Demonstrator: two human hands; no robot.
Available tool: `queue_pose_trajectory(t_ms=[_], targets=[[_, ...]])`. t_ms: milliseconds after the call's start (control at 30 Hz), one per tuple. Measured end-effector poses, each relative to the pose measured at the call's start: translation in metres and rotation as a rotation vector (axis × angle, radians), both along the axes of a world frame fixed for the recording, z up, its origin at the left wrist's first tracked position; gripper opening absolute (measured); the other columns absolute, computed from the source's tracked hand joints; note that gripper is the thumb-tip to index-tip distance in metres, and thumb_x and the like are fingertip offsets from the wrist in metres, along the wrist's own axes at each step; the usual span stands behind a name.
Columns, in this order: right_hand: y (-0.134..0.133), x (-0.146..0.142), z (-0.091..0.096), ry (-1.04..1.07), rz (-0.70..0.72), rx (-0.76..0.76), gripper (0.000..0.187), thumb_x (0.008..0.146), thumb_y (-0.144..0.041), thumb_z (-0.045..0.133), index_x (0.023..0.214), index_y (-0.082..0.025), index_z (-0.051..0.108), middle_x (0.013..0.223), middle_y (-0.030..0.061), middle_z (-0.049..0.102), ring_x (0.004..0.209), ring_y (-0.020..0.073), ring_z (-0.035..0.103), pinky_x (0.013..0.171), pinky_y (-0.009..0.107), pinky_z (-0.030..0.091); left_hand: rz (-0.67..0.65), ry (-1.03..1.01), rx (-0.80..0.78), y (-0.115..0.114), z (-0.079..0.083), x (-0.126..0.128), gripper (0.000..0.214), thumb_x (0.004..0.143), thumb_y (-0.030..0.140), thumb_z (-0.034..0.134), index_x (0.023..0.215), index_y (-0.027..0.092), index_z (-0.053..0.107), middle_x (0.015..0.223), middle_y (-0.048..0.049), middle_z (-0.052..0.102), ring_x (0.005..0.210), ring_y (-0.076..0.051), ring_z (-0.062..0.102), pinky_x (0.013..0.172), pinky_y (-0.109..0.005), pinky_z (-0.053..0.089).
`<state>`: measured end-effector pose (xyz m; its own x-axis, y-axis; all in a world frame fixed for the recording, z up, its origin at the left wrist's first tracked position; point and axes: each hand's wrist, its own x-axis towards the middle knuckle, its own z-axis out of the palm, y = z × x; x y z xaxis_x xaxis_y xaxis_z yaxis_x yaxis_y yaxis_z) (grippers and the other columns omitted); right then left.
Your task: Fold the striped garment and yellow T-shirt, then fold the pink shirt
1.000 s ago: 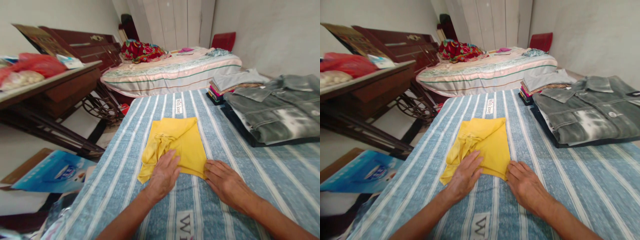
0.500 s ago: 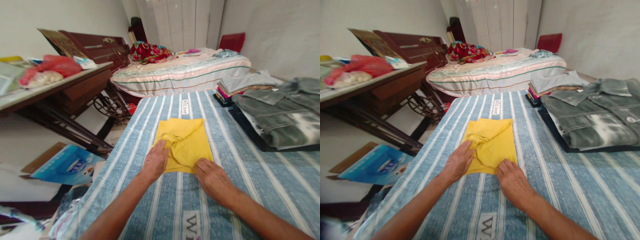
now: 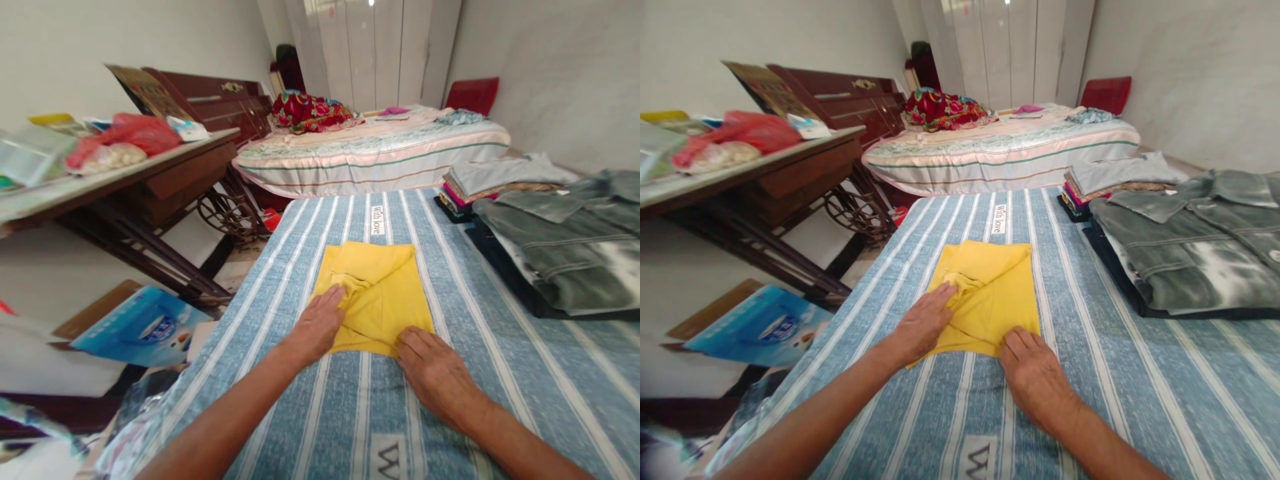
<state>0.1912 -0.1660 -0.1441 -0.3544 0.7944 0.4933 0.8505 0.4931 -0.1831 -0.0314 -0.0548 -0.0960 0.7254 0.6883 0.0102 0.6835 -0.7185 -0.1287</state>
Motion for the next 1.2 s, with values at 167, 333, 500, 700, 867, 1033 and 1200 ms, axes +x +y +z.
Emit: queue_pose_trajectory(t_ms=[167, 333, 500, 700, 867, 1033, 1200], targets=[[0.0, 0.0, -0.007, -0.009, -0.019, 0.019, 0.021, 0.082, -0.006, 0.048, 0.094, -0.015, 0.062, 0.095, 0.0086, 0.061, 0.098, 0.0239, 0.054, 0.086, 0.038, 0.045, 0.017, -0.045, -0.106, -0.001, 0.005, -0.007, 0.024, 0.074, 0.002, 0.048, 0.087, 0.012, 0.066, 0.14, -0.0152, 0.042, 0.134, -0.027, 0.031, 0.109, -0.041, 0.03], [0.001, -0.001, -0.012, -0.025, -0.022, 0.042, 0.02, 0.082, -0.007, 0.047, 0.092, -0.018, 0.061, 0.095, 0.0078, 0.062, 0.098, 0.0235, 0.055, 0.085, 0.038, 0.047, 0.131, -0.277, -0.151, 0.007, 0.021, -0.01, 0.02, 0.076, 0.01, 0.05, 0.088, 0.015, 0.064, 0.131, -0.0136, 0.052, 0.124, -0.023, 0.046, 0.103, -0.036, 0.038], [-0.001, -0.003, -0.006, -0.014, -0.019, 0.007, 0.018, 0.082, -0.009, 0.045, 0.087, -0.02, 0.059, 0.089, 0.0072, 0.061, 0.091, 0.0245, 0.058, 0.078, 0.04, 0.05, 0.647, -0.336, -0.246, 0.029, 0.025, -0.003, 0.025, 0.081, 0.031, 0.051, 0.097, 0.016, 0.062, 0.096, -0.0087, 0.068, 0.091, -0.021, 0.064, 0.081, -0.03, 0.047], [0.043, 0.011, 0.028, 0.069, -0.007, -0.123, 0.019, 0.088, -0.021, 0.044, 0.077, -0.023, 0.06, 0.074, 0.0027, 0.061, 0.072, 0.0176, 0.06, 0.064, 0.03, 0.049, 0.74, -0.355, -0.274, 0.052, 0.02, 0.007, 0.028, 0.076, 0.035, 0.053, 0.093, 0.017, 0.066, 0.094, -0.0092, 0.07, 0.089, -0.022, 0.064, 0.073, -0.027, 0.045], [0.141, 0.003, 0.066, -0.127, -0.189, -0.309, 0.022, 0.086, -0.021, 0.046, 0.098, -0.019, 0.064, 0.098, 0.0072, 0.065, 0.095, 0.0195, 0.06, 0.078, 0.029, 0.046, 0.716, -0.383, -0.282, 0.051, 0.022, 0.008, 0.018, 0.074, 0.03, 0.054, 0.078, 0.018, 0.067, 0.087, -0.0077, 0.07, 0.085, -0.021, 0.064, 0.071, -0.026, 0.044], [0.225, -0.024, 0.078, -0.2, -0.19, -0.465, 0.033, 0.081, -0.022, 0.057, 0.114, -0.019, 0.059, 0.112, 0.0103, 0.061, 0.104, 0.0225, 0.056, 0.082, 0.03, 0.045, 0.731, -0.423, -0.297, 0.044, 0.022, 0.01, 0.018, 0.072, 0.029, 0.057, 0.084, 0.019, 0.067, 0.086, -0.006, 0.07, 0.082, -0.02, 0.064, 0.068, -0.026, 0.044], [0.266, -0.038, 0.068, -0.261, -0.274, -0.661, 0.03, 0.086, -0.035, 0.058, 0.11, -0.016, 0.057, 0.11, 0.0071, 0.059, 0.094, 0.0192, 0.059, 0.079, 0.037, 0.05, 0.693, -0.495, -0.307, 0.035, 0.016, 0.01, 0.016, 0.073, 0.024, 0.058, 0.087, 0.021, 0.064, 0.081, -0.0003, 0.068, 0.077, -0.016, 0.062, 0.066, -0.023, 0.043]])
